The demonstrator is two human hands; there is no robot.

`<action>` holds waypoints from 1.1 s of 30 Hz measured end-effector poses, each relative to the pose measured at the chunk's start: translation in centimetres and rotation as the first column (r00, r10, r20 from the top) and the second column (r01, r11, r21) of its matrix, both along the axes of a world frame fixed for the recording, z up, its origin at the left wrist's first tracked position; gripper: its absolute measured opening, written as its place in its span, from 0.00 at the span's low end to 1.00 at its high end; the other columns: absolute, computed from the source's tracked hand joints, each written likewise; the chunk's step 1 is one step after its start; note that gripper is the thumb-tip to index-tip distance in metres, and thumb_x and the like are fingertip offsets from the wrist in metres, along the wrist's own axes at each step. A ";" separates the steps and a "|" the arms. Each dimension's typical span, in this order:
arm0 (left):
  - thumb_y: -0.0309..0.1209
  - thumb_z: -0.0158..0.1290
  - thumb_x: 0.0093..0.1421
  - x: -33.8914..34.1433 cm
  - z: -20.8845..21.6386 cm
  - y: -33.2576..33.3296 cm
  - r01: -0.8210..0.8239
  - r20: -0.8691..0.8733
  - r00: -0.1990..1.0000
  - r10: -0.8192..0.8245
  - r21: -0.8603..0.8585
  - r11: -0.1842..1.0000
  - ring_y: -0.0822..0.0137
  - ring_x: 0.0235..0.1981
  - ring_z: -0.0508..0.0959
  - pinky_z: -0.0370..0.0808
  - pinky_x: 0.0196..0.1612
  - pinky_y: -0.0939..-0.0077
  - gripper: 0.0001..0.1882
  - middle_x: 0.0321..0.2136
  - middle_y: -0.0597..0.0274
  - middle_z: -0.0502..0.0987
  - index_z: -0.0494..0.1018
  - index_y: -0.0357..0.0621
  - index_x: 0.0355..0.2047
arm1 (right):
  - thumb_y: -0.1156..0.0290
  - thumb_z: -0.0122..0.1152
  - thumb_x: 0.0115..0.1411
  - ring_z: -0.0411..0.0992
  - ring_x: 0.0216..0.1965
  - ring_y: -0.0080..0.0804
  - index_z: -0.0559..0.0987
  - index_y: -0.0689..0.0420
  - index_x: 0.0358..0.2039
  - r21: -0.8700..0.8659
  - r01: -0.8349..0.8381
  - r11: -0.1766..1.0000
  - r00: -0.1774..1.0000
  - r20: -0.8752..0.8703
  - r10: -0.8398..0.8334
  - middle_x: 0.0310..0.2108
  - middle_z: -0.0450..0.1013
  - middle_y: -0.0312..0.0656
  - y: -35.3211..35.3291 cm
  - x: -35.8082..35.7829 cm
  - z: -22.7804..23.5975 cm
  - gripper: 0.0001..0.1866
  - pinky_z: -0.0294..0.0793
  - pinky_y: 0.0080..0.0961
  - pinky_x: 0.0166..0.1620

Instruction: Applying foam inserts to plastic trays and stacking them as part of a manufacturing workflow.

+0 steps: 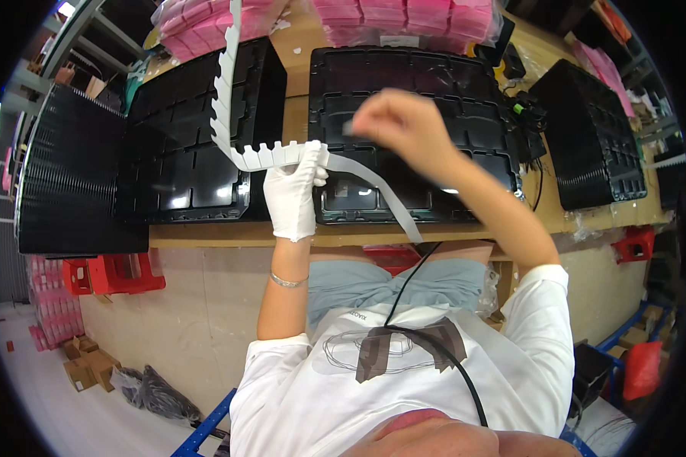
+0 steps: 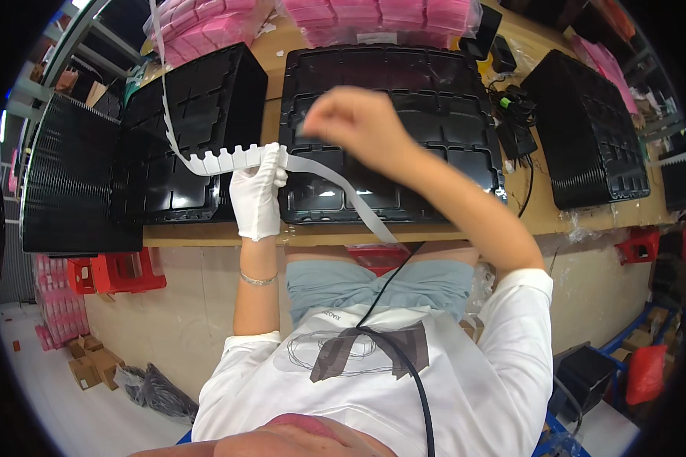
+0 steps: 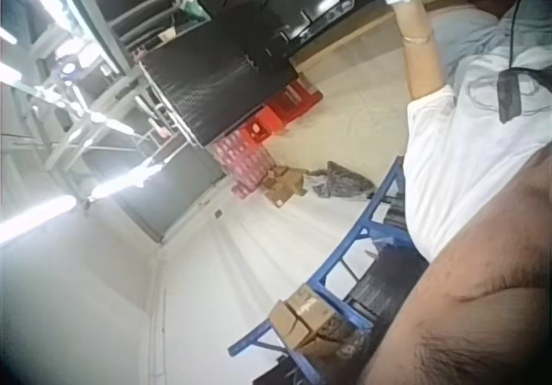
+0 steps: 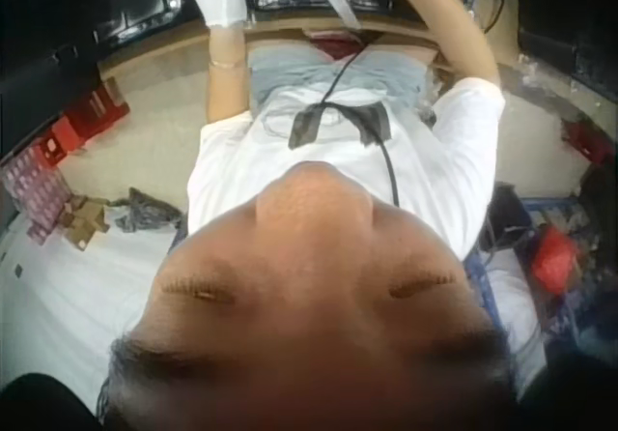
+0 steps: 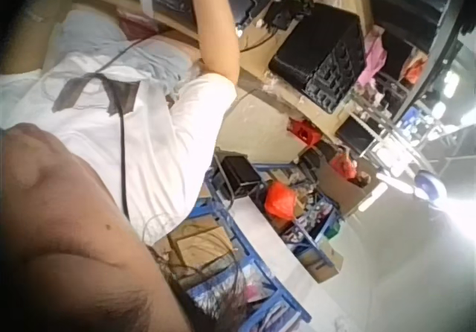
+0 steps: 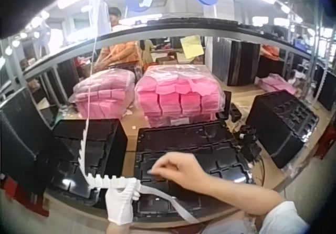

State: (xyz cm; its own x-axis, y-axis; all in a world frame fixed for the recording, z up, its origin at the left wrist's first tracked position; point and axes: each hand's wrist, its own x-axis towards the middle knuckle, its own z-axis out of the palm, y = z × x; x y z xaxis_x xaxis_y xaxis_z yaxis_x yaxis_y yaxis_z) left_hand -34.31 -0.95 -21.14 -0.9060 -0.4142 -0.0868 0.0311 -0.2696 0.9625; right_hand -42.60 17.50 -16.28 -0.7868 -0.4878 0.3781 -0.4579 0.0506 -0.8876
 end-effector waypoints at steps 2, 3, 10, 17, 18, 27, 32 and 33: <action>0.24 0.59 0.61 0.5 0.3 -0.2 0.057 0.001 0.998 -0.057 -0.025 0.998 0.77 0.22 0.75 0.70 0.23 0.88 0.07 0.30 0.60 0.79 0.75 0.34 0.38 | 0.69 0.65 0.59 0.64 0.25 0.13 0.83 0.59 0.34 0.091 0.072 0.993 0.990 -0.126 -0.061 0.23 0.73 0.29 -0.9 -7.5 -1.4 0.07 0.65 0.15 0.30; 0.23 0.59 0.61 0.6 0.6 -0.1 0.097 -0.010 0.995 -0.097 -0.008 0.995 0.76 0.23 0.76 0.70 0.24 0.87 0.09 0.31 0.57 0.80 0.74 0.33 0.40 | 0.66 0.66 0.57 0.62 0.23 0.15 0.83 0.57 0.33 0.235 0.150 0.960 0.975 -0.195 -0.105 0.19 0.69 0.30 -1.6 -10.5 -1.4 0.08 0.63 0.18 0.29; 0.24 0.60 0.60 0.8 0.5 0.4 0.188 0.035 0.982 -0.188 0.006 0.982 0.76 0.23 0.76 0.70 0.24 0.86 0.08 0.32 0.56 0.80 0.75 0.34 0.38 | 0.64 0.67 0.50 0.78 0.35 0.47 0.81 0.56 0.29 0.574 0.290 0.766 0.897 -0.441 -0.010 0.29 0.79 0.45 -5.7 -20.7 -6.3 0.09 0.75 0.40 0.39; 0.24 0.61 0.59 0.6 0.4 -0.9 0.260 0.054 0.963 -0.265 0.080 0.962 0.77 0.24 0.76 0.72 0.26 0.86 0.11 0.31 0.57 0.80 0.75 0.33 0.40 | 0.64 0.66 0.50 0.77 0.37 0.48 0.81 0.56 0.29 0.621 0.335 0.709 0.908 -0.412 -0.068 0.30 0.79 0.48 -6.8 -22.4 -8.2 0.10 0.75 0.41 0.42; 0.24 0.61 0.59 0.2 0.4 -0.9 0.274 0.049 0.959 -0.278 0.086 0.958 0.77 0.24 0.76 0.72 0.26 0.86 0.11 0.31 0.57 0.80 0.75 0.33 0.40 | 0.64 0.65 0.50 0.78 0.37 0.48 0.81 0.56 0.29 0.539 0.354 0.764 0.877 -0.475 -0.071 0.30 0.79 0.48 -6.1 -23.9 -9.7 0.10 0.75 0.41 0.42; 0.25 0.60 0.59 0.0 0.4 -1.7 0.320 0.101 0.939 -0.329 0.100 0.942 0.76 0.24 0.76 0.72 0.26 0.86 0.11 0.32 0.57 0.80 0.74 0.32 0.40 | 0.64 0.67 0.50 0.78 0.36 0.48 0.83 0.56 0.26 0.614 0.366 0.699 0.910 -0.395 -0.129 0.30 0.79 0.49 -7.0 -21.0 -7.0 0.09 0.76 0.41 0.43; 0.26 0.61 0.59 -0.3 0.5 -1.8 0.354 0.107 0.925 -0.365 0.103 0.929 0.77 0.24 0.76 0.72 0.26 0.86 0.12 0.31 0.57 0.80 0.74 0.31 0.39 | 0.64 0.67 0.50 0.78 0.37 0.48 0.84 0.56 0.26 0.617 0.412 0.671 0.891 -0.427 -0.154 0.30 0.79 0.48 -6.9 -20.8 -6.7 0.09 0.76 0.41 0.43; 0.26 0.61 0.59 -0.3 0.5 -1.7 0.353 0.107 0.926 -0.363 0.102 0.930 0.77 0.24 0.76 0.72 0.26 0.86 0.12 0.31 0.57 0.80 0.74 0.31 0.39 | 0.64 0.67 0.50 0.78 0.36 0.48 0.84 0.56 0.26 0.610 0.426 0.668 0.882 -0.446 -0.154 0.30 0.79 0.48 -6.9 -20.7 -6.6 0.09 0.76 0.41 0.42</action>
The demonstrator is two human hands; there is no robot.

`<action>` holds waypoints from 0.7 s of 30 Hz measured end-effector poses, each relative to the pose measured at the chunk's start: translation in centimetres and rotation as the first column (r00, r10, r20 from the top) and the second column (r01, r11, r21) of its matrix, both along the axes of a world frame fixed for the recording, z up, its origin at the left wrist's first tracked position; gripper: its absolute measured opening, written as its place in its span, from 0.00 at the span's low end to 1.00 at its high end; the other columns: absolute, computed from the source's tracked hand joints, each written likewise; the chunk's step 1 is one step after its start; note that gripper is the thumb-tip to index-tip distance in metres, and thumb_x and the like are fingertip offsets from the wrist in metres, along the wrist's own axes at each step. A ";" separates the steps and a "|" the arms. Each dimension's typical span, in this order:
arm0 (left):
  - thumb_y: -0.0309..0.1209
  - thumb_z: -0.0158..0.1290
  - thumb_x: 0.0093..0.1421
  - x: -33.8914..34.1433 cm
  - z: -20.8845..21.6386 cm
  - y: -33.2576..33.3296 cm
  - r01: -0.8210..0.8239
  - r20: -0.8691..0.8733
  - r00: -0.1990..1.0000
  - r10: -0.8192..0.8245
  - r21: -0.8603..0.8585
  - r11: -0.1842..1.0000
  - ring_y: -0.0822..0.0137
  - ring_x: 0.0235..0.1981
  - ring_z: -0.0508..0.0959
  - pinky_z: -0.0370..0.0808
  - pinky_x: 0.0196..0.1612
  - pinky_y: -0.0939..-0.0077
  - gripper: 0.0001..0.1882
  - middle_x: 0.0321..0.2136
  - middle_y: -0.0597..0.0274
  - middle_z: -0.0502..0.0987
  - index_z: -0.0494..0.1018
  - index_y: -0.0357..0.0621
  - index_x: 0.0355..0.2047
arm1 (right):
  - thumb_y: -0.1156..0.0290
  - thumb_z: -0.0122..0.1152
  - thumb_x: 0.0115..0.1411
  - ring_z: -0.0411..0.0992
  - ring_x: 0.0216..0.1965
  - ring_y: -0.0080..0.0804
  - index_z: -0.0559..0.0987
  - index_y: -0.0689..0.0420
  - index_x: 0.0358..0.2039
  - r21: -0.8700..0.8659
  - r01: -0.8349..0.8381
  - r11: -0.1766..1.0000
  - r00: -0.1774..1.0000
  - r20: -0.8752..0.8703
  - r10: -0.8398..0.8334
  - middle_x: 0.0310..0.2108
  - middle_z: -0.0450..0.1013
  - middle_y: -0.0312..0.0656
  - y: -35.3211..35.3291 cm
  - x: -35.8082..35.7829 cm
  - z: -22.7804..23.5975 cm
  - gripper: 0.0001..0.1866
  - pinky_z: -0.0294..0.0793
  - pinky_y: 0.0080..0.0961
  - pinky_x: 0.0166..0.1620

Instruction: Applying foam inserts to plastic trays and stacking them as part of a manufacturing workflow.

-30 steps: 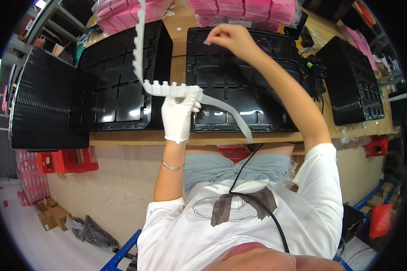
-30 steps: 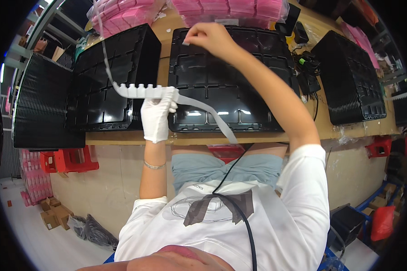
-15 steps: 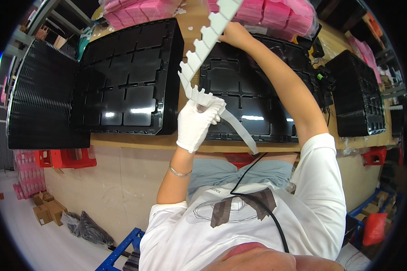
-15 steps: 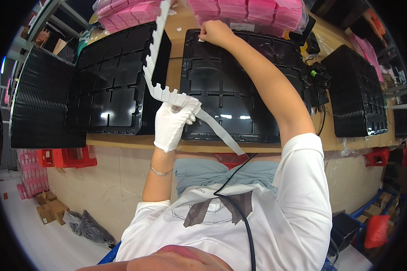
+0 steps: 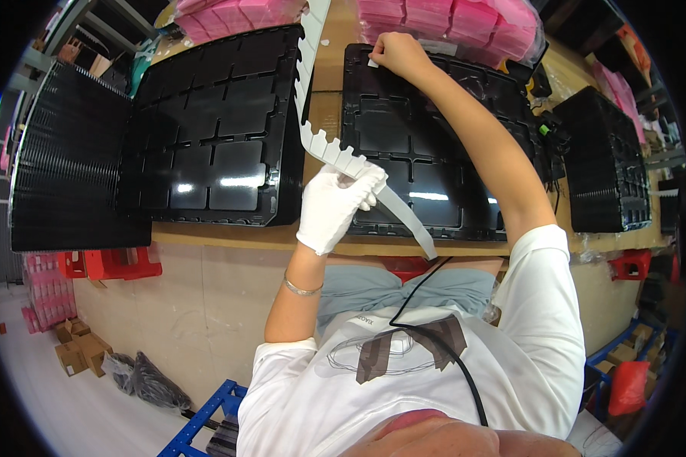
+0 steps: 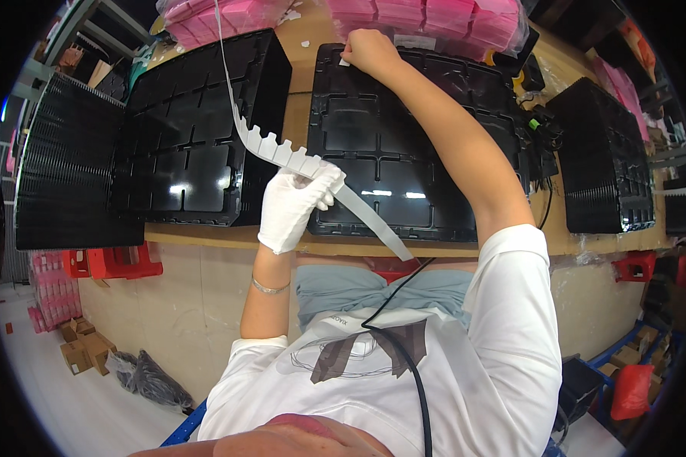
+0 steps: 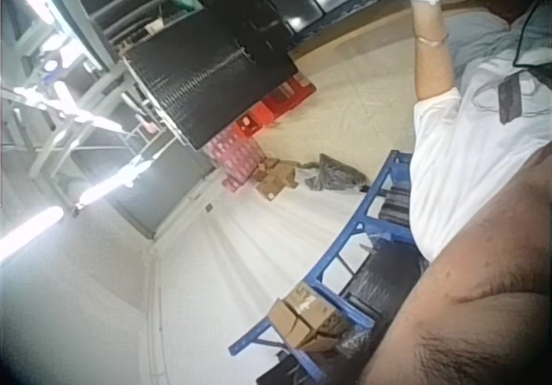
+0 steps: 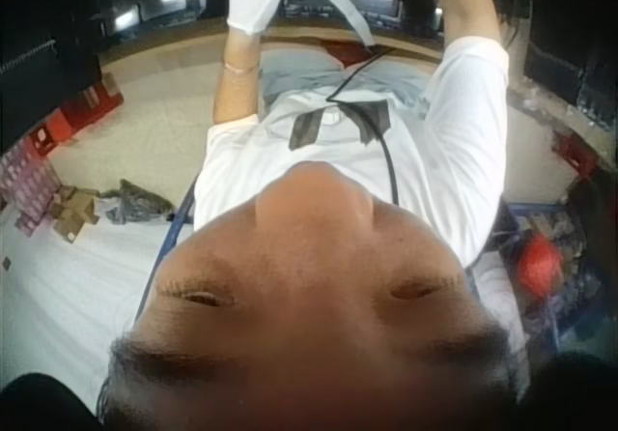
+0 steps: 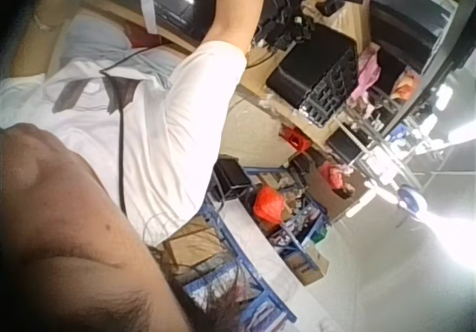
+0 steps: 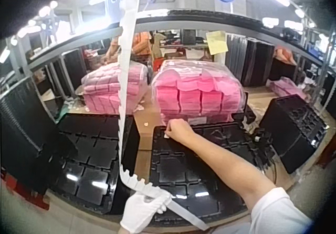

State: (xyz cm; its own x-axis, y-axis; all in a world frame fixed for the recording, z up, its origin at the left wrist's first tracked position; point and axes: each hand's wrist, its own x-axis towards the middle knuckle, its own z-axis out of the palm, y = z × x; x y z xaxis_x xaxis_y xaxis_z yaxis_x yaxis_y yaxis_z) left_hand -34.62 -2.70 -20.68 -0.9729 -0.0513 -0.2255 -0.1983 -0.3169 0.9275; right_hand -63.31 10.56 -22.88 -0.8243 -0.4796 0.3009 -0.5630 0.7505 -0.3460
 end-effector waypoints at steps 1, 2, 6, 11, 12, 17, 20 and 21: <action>0.26 0.61 0.59 0.0 -0.1 0.1 -0.002 0.002 1.000 0.002 -0.004 1.000 0.76 0.24 0.76 0.72 0.26 0.86 0.12 0.31 0.57 0.80 0.74 0.31 0.39 | 0.64 0.67 0.51 0.78 0.36 0.48 0.83 0.56 0.27 0.003 0.002 1.000 1.000 -0.021 -0.002 0.30 0.79 0.48 0.0 0.1 0.1 0.09 0.76 0.41 0.41; 0.26 0.61 0.59 0.0 0.0 0.1 -0.004 0.003 1.000 0.004 -0.008 1.000 0.76 0.24 0.76 0.72 0.26 0.86 0.11 0.31 0.58 0.80 0.74 0.32 0.39 | 0.64 0.67 0.51 0.78 0.36 0.48 0.83 0.56 0.27 0.002 0.001 1.000 1.000 -0.022 -0.001 0.30 0.79 0.48 0.1 0.4 0.1 0.09 0.76 0.41 0.41; 0.25 0.61 0.59 0.3 0.3 0.3 -0.030 0.008 1.000 0.030 0.016 0.999 0.77 0.24 0.76 0.72 0.26 0.86 0.11 0.30 0.58 0.80 0.74 0.32 0.40 | 0.61 0.68 0.52 0.78 0.33 0.46 0.83 0.56 0.29 -0.082 -0.119 0.990 0.990 0.073 0.125 0.27 0.79 0.47 0.8 1.6 0.2 0.12 0.75 0.40 0.38; 0.25 0.61 0.58 1.0 0.8 0.3 -0.027 -0.013 1.000 0.027 -0.053 0.998 0.78 0.23 0.75 0.71 0.26 0.86 0.10 0.28 0.61 0.78 0.75 0.34 0.39 | 0.61 0.67 0.56 0.71 0.23 0.28 0.82 0.57 0.32 -0.316 -0.062 0.947 0.978 0.171 0.121 0.21 0.75 0.38 2.5 2.0 0.6 0.12 0.69 0.27 0.29; 0.25 0.61 0.58 1.6 0.9 0.2 -0.051 -0.005 0.999 0.051 -0.055 0.997 0.78 0.23 0.75 0.71 0.26 0.86 0.09 0.28 0.62 0.78 0.75 0.35 0.38 | 0.62 0.65 0.59 0.65 0.21 0.22 0.81 0.58 0.33 -0.610 0.008 0.792 0.865 0.402 0.300 0.20 0.70 0.33 3.5 2.9 1.2 0.12 0.63 0.22 0.27; 0.26 0.60 0.60 6.2 -0.1 0.4 -0.129 -0.188 0.980 0.063 -0.366 0.922 0.74 0.27 0.79 0.76 0.33 0.80 0.10 0.33 0.61 0.82 0.77 0.35 0.41 | 0.67 0.58 0.64 0.51 0.20 0.14 0.71 0.55 0.31 -0.888 0.331 0.320 0.525 0.455 0.719 0.21 0.56 0.26 13.8 14.3 5.2 0.08 0.52 0.15 0.24; 0.23 0.58 0.60 9.5 -2.2 0.6 -0.151 -0.341 0.938 -0.068 -0.575 0.804 0.69 0.29 0.81 0.78 0.35 0.77 0.08 0.31 0.59 0.82 0.77 0.35 0.39 | 0.68 0.63 0.60 0.54 0.20 0.15 0.63 0.53 0.26 -0.921 0.351 0.171 0.587 0.358 0.726 0.21 0.57 0.28 23.7 24.5 6.5 0.16 0.52 0.14 0.21; 0.22 0.59 0.59 10.1 -2.3 1.6 -0.160 -0.396 0.916 -0.063 -0.505 0.848 0.67 0.29 0.82 0.78 0.35 0.75 0.07 0.31 0.58 0.81 0.78 0.36 0.38 | 0.69 0.64 0.59 0.54 0.19 0.15 0.63 0.53 0.26 -0.938 0.311 0.152 0.666 0.329 0.669 0.19 0.56 0.28 28.0 27.7 5.9 0.16 0.50 0.14 0.20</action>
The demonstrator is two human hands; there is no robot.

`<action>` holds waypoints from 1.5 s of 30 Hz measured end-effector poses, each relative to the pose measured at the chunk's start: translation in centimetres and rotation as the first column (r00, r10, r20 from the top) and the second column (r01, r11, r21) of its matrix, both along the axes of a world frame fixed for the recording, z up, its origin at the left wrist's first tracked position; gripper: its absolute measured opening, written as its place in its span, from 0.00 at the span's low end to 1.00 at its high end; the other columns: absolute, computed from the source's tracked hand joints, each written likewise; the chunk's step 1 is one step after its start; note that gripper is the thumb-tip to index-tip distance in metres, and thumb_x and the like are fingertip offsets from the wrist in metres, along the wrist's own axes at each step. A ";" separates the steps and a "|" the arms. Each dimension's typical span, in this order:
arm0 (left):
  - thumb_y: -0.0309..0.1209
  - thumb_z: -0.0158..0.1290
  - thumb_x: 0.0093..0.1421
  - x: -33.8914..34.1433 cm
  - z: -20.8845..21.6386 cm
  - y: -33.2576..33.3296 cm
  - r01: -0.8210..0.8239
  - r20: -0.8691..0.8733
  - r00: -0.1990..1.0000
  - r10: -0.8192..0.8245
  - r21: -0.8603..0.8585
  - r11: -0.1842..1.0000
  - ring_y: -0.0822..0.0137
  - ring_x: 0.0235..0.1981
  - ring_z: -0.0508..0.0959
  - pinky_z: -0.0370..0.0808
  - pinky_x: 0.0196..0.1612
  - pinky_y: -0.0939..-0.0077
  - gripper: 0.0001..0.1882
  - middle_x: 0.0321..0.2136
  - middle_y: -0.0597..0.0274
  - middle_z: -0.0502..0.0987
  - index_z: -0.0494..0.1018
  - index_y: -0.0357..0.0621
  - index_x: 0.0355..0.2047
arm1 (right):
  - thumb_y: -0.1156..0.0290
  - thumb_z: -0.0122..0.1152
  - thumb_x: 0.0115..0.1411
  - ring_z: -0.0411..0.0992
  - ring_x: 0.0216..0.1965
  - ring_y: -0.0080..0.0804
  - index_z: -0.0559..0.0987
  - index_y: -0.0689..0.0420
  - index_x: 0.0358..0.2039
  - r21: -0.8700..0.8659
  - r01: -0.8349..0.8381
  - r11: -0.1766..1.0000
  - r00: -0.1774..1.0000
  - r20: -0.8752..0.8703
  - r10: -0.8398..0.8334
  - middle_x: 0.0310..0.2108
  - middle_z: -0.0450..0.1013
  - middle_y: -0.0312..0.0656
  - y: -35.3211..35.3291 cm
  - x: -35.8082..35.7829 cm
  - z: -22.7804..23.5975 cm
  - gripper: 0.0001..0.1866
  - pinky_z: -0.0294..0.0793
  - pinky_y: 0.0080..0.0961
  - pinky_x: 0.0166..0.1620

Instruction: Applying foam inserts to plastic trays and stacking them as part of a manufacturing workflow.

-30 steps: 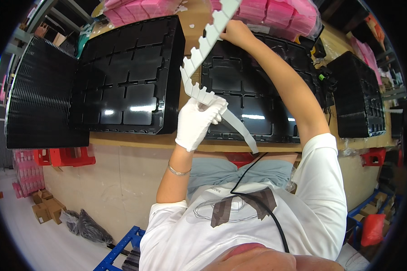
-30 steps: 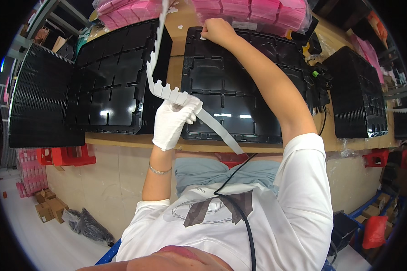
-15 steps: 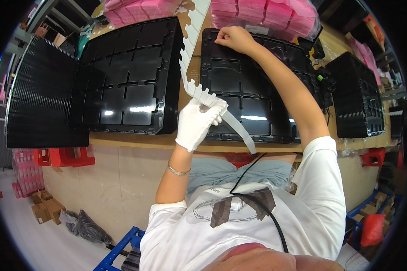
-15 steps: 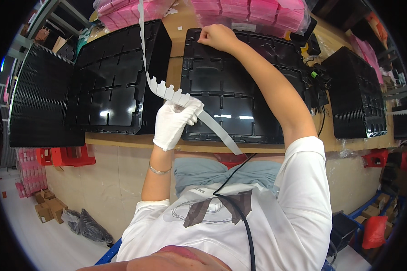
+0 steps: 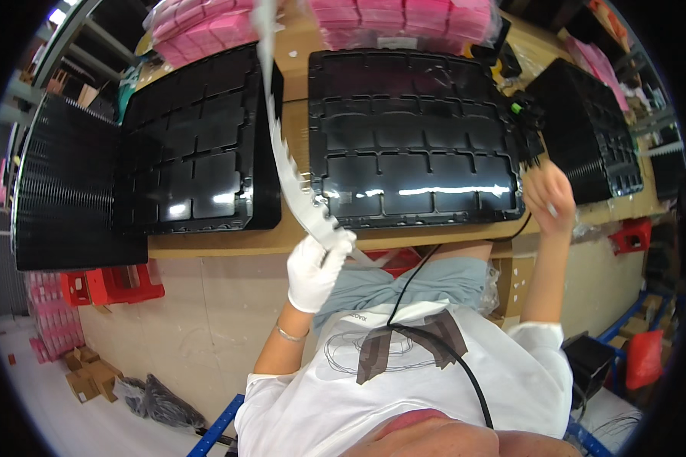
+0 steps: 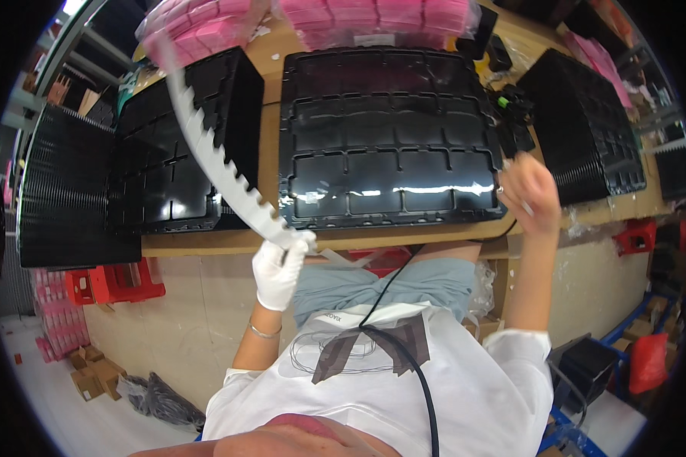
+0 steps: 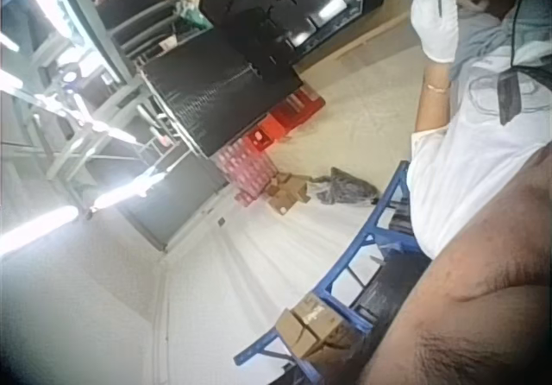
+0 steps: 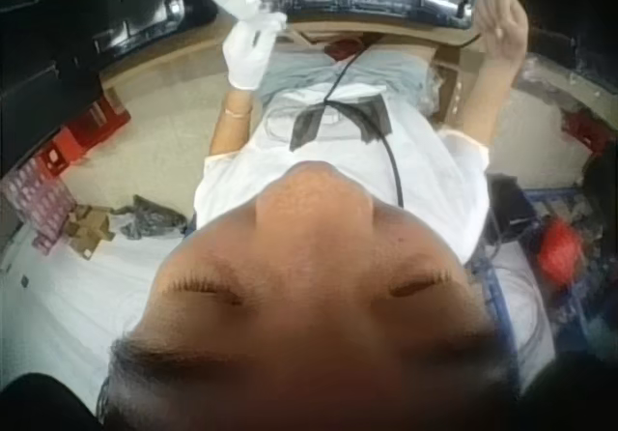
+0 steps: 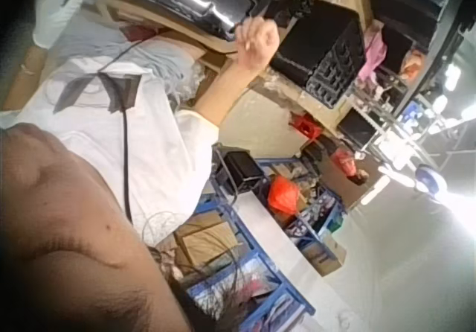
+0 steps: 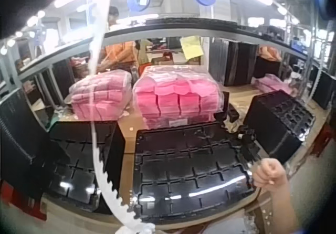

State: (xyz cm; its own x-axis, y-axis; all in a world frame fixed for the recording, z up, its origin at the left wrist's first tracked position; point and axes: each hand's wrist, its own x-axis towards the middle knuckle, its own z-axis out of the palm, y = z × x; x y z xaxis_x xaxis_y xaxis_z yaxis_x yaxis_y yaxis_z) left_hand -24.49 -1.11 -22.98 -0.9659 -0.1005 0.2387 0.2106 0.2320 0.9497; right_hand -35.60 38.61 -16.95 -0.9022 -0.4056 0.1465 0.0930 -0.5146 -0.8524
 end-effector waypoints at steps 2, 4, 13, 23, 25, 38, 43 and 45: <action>0.23 0.60 0.57 1.7 -0.8 1.2 0.074 -0.033 0.996 -0.077 -0.091 0.993 0.63 0.29 0.82 0.78 0.33 0.71 0.06 0.30 0.58 0.82 0.80 0.40 0.36 | 0.70 0.63 0.59 0.54 0.19 0.15 0.63 0.53 0.26 -0.025 0.136 0.990 0.991 0.013 -0.135 0.18 0.56 0.29 7.7 5.7 -3.3 0.15 0.50 0.13 0.19; 0.24 0.61 0.56 2.9 -2.4 2.2 0.131 -0.098 0.984 -0.150 -0.178 0.975 0.61 0.28 0.81 0.78 0.32 0.70 0.06 0.30 0.59 0.82 0.80 0.42 0.35 | 0.68 0.62 0.61 0.55 0.19 0.15 0.66 0.52 0.28 0.128 0.361 0.924 0.910 0.168 -0.379 0.19 0.57 0.28 13.1 10.5 -8.4 0.13 0.53 0.13 0.20; 0.45 0.54 0.62 5.7 -16.1 5.5 0.301 0.197 0.950 -0.241 -0.780 0.548 0.55 0.30 0.80 0.77 0.34 0.64 0.13 0.31 0.59 0.81 0.81 0.52 0.36 | 0.68 0.54 0.63 0.76 0.36 0.45 0.78 0.61 0.43 0.940 -0.147 -0.309 0.668 -0.136 -0.732 0.38 0.78 0.44 25.7 27.3 -43.3 0.12 0.73 0.37 0.40; 0.49 0.61 0.55 4.3 -9.1 4.0 0.386 0.430 0.896 -0.113 -0.625 0.678 0.52 0.39 0.79 0.75 0.44 0.61 0.20 0.36 0.52 0.81 0.81 0.45 0.34 | 0.75 0.67 0.58 0.72 0.29 0.27 0.82 0.57 0.33 -0.047 0.899 -0.435 -0.193 -0.935 -0.298 0.31 0.78 0.36 8.2 4.0 0.2 0.03 0.72 0.25 0.35; 0.51 0.63 0.52 3.4 -6.3 2.4 0.568 0.569 0.795 -0.208 -0.581 0.582 0.49 0.43 0.78 0.74 0.48 0.61 0.26 0.40 0.46 0.80 0.78 0.45 0.44 | 0.77 0.67 0.57 0.74 0.30 0.27 0.83 0.56 0.35 -0.208 0.967 -0.146 -0.226 -0.967 -0.119 0.32 0.79 0.37 2.2 -1.2 6.1 0.05 0.73 0.23 0.34; 0.33 0.50 0.68 -7.8 11.9 -4.4 -0.026 0.120 0.990 0.068 -0.321 0.947 0.79 0.27 0.73 0.69 0.31 0.85 0.13 0.34 0.64 0.81 0.78 0.38 0.46 | 0.71 0.67 0.51 0.73 0.38 0.49 0.79 0.58 0.31 -0.127 0.976 0.177 -0.101 -0.984 -0.148 0.32 0.74 0.48 -13.8 -29.5 12.1 0.08 0.72 0.40 0.41; 0.55 0.32 0.71 -17.9 11.8 -0.4 0.238 0.099 0.894 -0.437 0.720 0.652 0.54 0.55 0.73 0.69 0.59 0.65 0.38 0.56 0.42 0.70 0.59 0.28 0.62 | 0.74 0.65 0.53 0.73 0.37 0.48 0.79 0.58 0.31 -0.205 0.886 0.417 -0.097 -0.959 -0.265 0.31 0.74 0.47 -13.1 -22.1 14.7 0.05 0.72 0.37 0.39; 0.59 0.31 0.69 -21.2 11.9 -1.0 0.218 0.115 0.870 -0.480 0.782 0.584 0.48 0.62 0.67 0.66 0.63 0.59 0.42 0.63 0.38 0.61 0.51 0.30 0.66 | 0.75 0.68 0.53 0.71 0.43 0.36 0.83 0.53 0.33 -0.151 0.880 0.450 -0.135 -0.989 -0.068 0.37 0.76 0.37 -11.6 -19.6 13.0 0.06 0.69 0.29 0.48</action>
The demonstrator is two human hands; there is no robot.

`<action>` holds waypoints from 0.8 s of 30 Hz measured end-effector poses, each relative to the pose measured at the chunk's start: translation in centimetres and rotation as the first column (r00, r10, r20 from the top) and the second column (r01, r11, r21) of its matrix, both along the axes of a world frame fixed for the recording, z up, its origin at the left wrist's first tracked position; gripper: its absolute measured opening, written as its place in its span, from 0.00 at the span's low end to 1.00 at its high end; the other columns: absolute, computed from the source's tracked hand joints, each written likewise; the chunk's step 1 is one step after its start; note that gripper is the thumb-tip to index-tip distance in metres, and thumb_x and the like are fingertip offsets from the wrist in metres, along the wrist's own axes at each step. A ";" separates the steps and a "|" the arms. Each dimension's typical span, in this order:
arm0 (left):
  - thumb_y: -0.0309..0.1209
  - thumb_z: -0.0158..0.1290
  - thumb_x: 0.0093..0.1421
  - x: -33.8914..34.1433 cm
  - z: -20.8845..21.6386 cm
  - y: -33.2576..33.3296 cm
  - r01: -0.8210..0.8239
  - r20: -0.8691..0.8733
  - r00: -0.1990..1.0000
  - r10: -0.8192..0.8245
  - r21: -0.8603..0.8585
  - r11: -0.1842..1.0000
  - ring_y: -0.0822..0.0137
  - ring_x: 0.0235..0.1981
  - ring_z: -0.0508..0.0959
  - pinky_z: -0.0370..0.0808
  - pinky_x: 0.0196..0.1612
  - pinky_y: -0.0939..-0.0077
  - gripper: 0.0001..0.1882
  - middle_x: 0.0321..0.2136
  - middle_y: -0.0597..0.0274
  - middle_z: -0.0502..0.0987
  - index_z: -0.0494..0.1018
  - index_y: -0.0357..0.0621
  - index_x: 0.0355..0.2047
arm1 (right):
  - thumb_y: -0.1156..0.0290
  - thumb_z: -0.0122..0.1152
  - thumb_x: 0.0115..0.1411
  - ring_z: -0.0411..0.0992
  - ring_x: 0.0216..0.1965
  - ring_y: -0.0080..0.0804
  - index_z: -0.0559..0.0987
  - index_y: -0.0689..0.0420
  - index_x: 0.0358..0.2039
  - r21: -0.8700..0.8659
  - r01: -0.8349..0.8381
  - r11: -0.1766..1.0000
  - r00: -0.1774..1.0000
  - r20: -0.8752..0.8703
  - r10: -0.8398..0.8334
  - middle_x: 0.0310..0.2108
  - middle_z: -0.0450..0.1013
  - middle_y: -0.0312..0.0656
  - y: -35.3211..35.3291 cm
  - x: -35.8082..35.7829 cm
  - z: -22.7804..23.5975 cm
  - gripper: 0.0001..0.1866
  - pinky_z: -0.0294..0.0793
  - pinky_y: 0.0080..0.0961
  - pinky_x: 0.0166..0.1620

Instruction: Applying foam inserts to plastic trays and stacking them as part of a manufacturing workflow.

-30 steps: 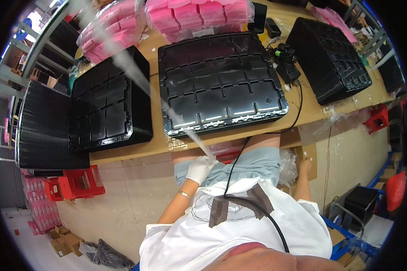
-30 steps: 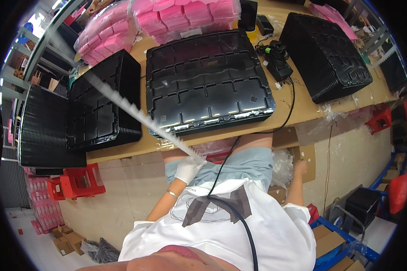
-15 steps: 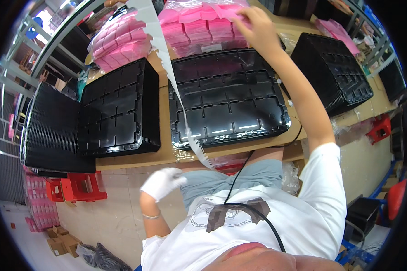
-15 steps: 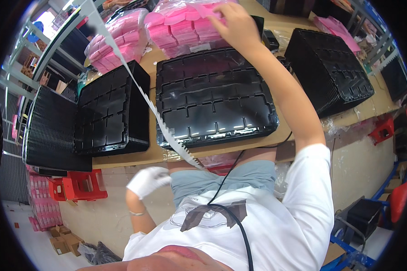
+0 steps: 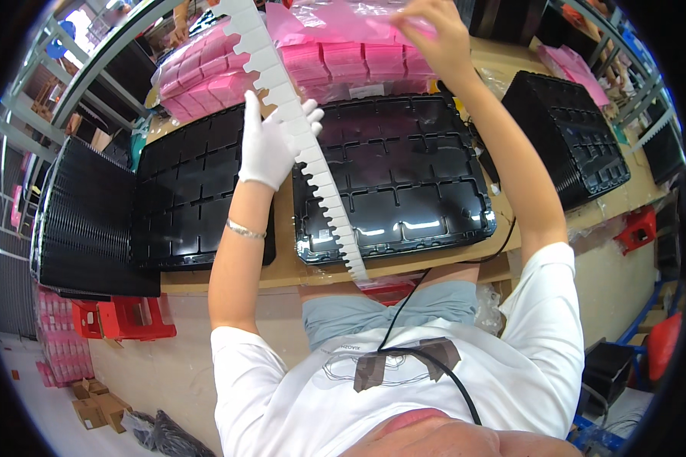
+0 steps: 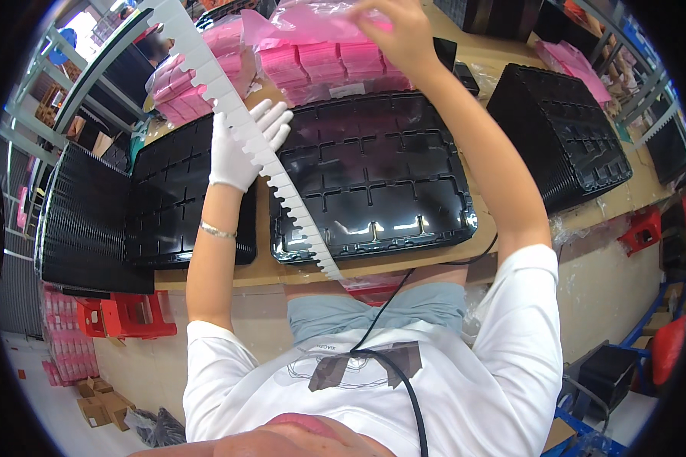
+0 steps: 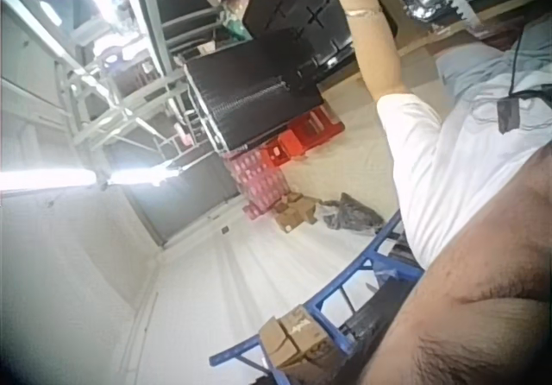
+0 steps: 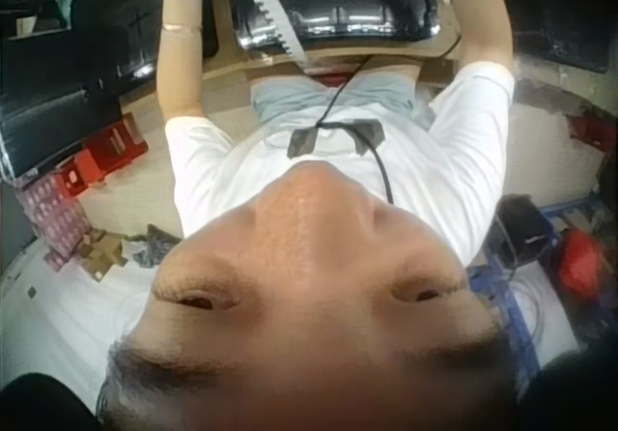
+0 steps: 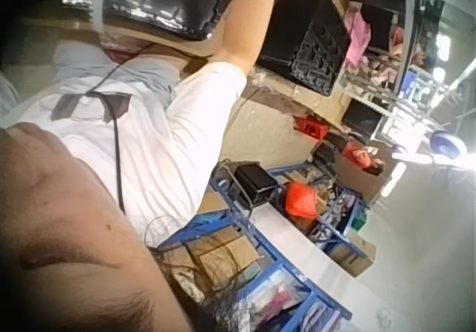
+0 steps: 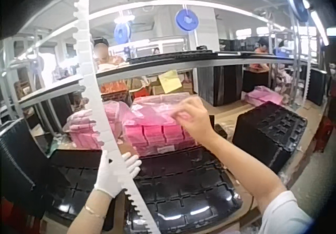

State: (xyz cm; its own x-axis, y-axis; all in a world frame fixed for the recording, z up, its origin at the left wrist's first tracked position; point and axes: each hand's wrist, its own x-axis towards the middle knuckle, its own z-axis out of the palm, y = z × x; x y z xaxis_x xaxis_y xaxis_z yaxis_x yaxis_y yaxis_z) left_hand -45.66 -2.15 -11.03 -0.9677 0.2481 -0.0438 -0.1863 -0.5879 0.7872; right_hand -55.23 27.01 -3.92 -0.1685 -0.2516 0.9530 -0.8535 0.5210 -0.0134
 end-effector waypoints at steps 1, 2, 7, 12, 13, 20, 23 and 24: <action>0.64 0.36 0.64 -0.9 0.0 0.3 -0.059 0.062 0.997 0.054 0.078 0.995 0.48 0.61 0.66 0.68 0.61 0.58 0.47 0.63 0.40 0.60 0.51 0.31 0.65 | 0.76 0.69 0.51 0.70 0.45 0.36 0.83 0.52 0.33 0.018 0.026 1.000 0.999 0.034 -0.027 0.40 0.75 0.37 1.2 0.9 -1.8 0.08 0.69 0.30 0.48; 0.69 0.41 0.60 -1.5 -0.1 0.6 -0.128 0.132 0.985 0.108 0.149 0.981 0.47 0.61 0.65 0.70 0.58 0.56 0.52 0.64 0.41 0.59 0.52 0.32 0.65 | 0.77 0.69 0.49 0.70 0.47 0.37 0.84 0.51 0.33 0.035 0.045 0.998 0.996 0.071 -0.048 0.44 0.75 0.37 2.2 2.1 -3.7 0.10 0.68 0.31 0.49; 0.73 0.44 0.55 -5.7 -4.0 -1.7 -0.079 0.020 0.997 0.077 0.132 0.988 0.41 0.69 0.44 0.37 0.70 0.44 0.55 0.71 0.47 0.42 0.45 0.46 0.70 | 0.78 0.70 0.44 0.63 0.56 0.41 0.86 0.44 0.31 0.111 0.099 0.989 0.971 0.206 -0.120 0.54 0.70 0.38 5.1 7.9 -9.0 0.14 0.65 0.34 0.57; 0.72 0.43 0.56 -6.0 -3.1 0.9 -0.237 0.181 0.959 0.218 0.087 0.968 0.39 0.71 0.38 0.38 0.69 0.44 0.53 0.70 0.45 0.45 0.48 0.48 0.69 | 0.80 0.57 0.57 0.62 0.61 0.44 0.84 0.51 0.38 -0.317 -0.004 0.948 0.732 0.646 0.219 0.58 0.65 0.47 9.4 6.8 -16.3 0.12 0.63 0.40 0.63; 0.72 0.44 0.55 -5.9 -3.0 2.0 -0.225 0.264 0.941 0.212 0.021 0.974 0.39 0.71 0.38 0.39 0.69 0.41 0.51 0.69 0.46 0.47 0.52 0.48 0.67 | 0.77 0.53 0.61 0.63 0.61 0.44 0.81 0.56 0.41 -0.730 -0.038 0.682 0.331 0.635 0.698 0.58 0.66 0.48 10.6 6.8 -16.6 0.11 0.64 0.43 0.62; 0.34 0.59 0.59 -7.4 -11.2 -2.3 -0.327 -0.376 0.889 -0.261 -0.921 0.212 0.64 0.28 0.78 0.76 0.33 0.79 0.24 0.38 0.55 0.78 0.70 0.38 0.54 | 0.71 0.61 0.62 0.74 0.41 0.23 0.79 0.62 0.45 -0.694 0.259 0.671 0.207 0.719 0.664 0.39 0.77 0.38 10.6 8.6 -17.5 0.13 0.74 0.22 0.46; 0.38 0.61 0.58 -0.7 -8.0 2.9 -0.240 -0.201 0.970 0.136 -0.877 0.416 0.67 0.29 0.78 0.75 0.33 0.76 0.25 0.35 0.58 0.79 0.72 0.38 0.52 | 0.74 0.64 0.59 0.73 0.33 0.18 0.81 0.63 0.40 -0.540 0.305 0.784 0.312 0.835 0.453 0.33 0.76 0.34 12.0 12.1 -17.1 0.10 0.72 0.15 0.38; 0.39 0.61 0.57 0.5 -8.8 1.4 -0.355 -0.359 0.933 0.016 -0.915 0.193 0.69 0.29 0.77 0.75 0.32 0.76 0.26 0.35 0.60 0.78 0.72 0.38 0.52 | 0.74 0.64 0.59 0.73 0.33 0.18 0.81 0.63 0.40 -0.542 0.292 0.788 0.306 0.833 0.460 0.33 0.76 0.34 11.8 13.4 -16.7 0.10 0.72 0.15 0.38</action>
